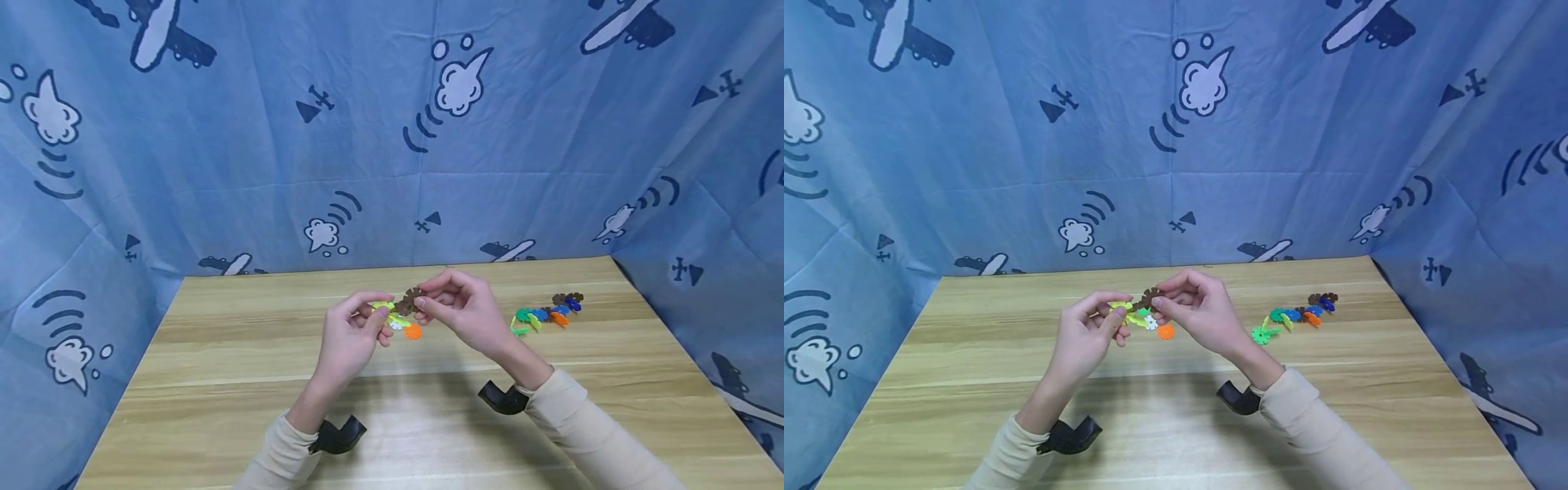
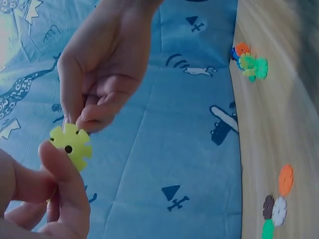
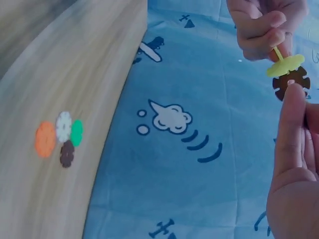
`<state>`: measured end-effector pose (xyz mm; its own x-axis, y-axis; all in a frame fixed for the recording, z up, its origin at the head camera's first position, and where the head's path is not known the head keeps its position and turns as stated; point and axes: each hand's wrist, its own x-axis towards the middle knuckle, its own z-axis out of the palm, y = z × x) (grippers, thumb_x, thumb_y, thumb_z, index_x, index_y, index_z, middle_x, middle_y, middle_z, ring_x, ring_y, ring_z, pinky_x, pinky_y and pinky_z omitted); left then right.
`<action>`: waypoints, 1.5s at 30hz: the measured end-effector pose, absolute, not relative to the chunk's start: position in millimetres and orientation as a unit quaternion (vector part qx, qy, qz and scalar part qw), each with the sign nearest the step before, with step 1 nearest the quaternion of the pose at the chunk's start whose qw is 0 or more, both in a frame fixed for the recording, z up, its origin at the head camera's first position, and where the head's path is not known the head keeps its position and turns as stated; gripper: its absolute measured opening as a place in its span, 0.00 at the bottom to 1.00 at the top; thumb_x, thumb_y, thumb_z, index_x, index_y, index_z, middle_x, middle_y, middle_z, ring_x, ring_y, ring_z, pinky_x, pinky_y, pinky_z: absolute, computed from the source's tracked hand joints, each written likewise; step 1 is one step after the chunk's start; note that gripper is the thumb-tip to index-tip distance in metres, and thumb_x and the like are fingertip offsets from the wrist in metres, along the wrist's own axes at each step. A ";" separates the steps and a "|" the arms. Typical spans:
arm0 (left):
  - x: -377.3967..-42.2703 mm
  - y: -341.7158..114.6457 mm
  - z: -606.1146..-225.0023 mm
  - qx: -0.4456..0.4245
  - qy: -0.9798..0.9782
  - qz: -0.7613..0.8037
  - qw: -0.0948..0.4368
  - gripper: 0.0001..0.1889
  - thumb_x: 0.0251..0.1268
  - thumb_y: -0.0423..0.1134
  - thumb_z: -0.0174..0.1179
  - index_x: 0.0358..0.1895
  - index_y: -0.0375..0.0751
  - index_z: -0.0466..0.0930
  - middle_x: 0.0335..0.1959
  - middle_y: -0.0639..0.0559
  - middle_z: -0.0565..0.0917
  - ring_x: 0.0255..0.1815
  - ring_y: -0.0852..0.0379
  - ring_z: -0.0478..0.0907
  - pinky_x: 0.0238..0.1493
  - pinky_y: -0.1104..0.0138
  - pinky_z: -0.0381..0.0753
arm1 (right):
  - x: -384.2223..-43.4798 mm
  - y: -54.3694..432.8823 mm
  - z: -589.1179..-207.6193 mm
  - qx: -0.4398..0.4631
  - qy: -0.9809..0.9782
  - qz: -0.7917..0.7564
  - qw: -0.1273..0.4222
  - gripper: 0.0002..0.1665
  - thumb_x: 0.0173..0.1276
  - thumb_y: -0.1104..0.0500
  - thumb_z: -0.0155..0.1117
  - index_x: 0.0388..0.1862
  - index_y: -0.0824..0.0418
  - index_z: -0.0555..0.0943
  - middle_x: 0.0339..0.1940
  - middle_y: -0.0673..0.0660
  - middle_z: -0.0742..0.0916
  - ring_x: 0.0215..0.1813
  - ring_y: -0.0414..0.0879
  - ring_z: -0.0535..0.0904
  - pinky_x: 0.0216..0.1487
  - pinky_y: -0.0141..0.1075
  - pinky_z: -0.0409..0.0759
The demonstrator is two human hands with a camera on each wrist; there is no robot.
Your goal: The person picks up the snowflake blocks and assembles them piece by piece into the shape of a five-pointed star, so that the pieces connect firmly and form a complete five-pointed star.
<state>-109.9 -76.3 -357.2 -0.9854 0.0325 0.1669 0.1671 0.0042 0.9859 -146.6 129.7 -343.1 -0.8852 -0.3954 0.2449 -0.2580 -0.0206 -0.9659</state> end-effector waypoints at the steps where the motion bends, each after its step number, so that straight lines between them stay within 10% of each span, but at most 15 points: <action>1: -110.0 -75.1 -357.9 -0.067 -0.704 -0.705 0.049 0.09 0.67 0.22 0.62 0.48 0.30 0.84 0.25 0.43 0.76 0.20 0.60 0.82 0.25 0.67 0.87 | -146.6 129.2 -344.2 -0.235 0.696 -0.677 0.047 0.12 0.67 0.75 0.65 0.48 0.77 0.77 0.38 0.57 0.89 0.33 0.45 0.89 0.38 0.47 0.90; 20: -107.0 -84.6 -361.5 -0.069 -0.681 -0.725 -0.079 0.14 0.76 0.32 0.56 0.59 0.32 0.79 0.51 0.32 0.83 0.30 0.51 0.89 0.47 0.59 0.90 | -145.7 134.1 -352.1 -0.231 0.738 -0.632 0.057 0.18 0.72 0.65 0.65 0.59 0.68 0.82 0.49 0.66 0.88 0.39 0.48 0.88 0.44 0.42 0.90; 45: -102.6 -79.5 -360.7 -0.088 -0.718 -0.686 -0.080 0.13 0.80 0.40 0.53 0.60 0.46 0.79 0.51 0.36 0.76 0.30 0.45 0.90 0.33 0.57 0.91 | -145.9 129.2 -344.4 -0.262 0.787 -0.558 0.012 0.07 0.70 0.64 0.68 0.46 0.61 0.87 0.41 0.57 0.90 0.38 0.42 0.85 0.36 0.33 0.84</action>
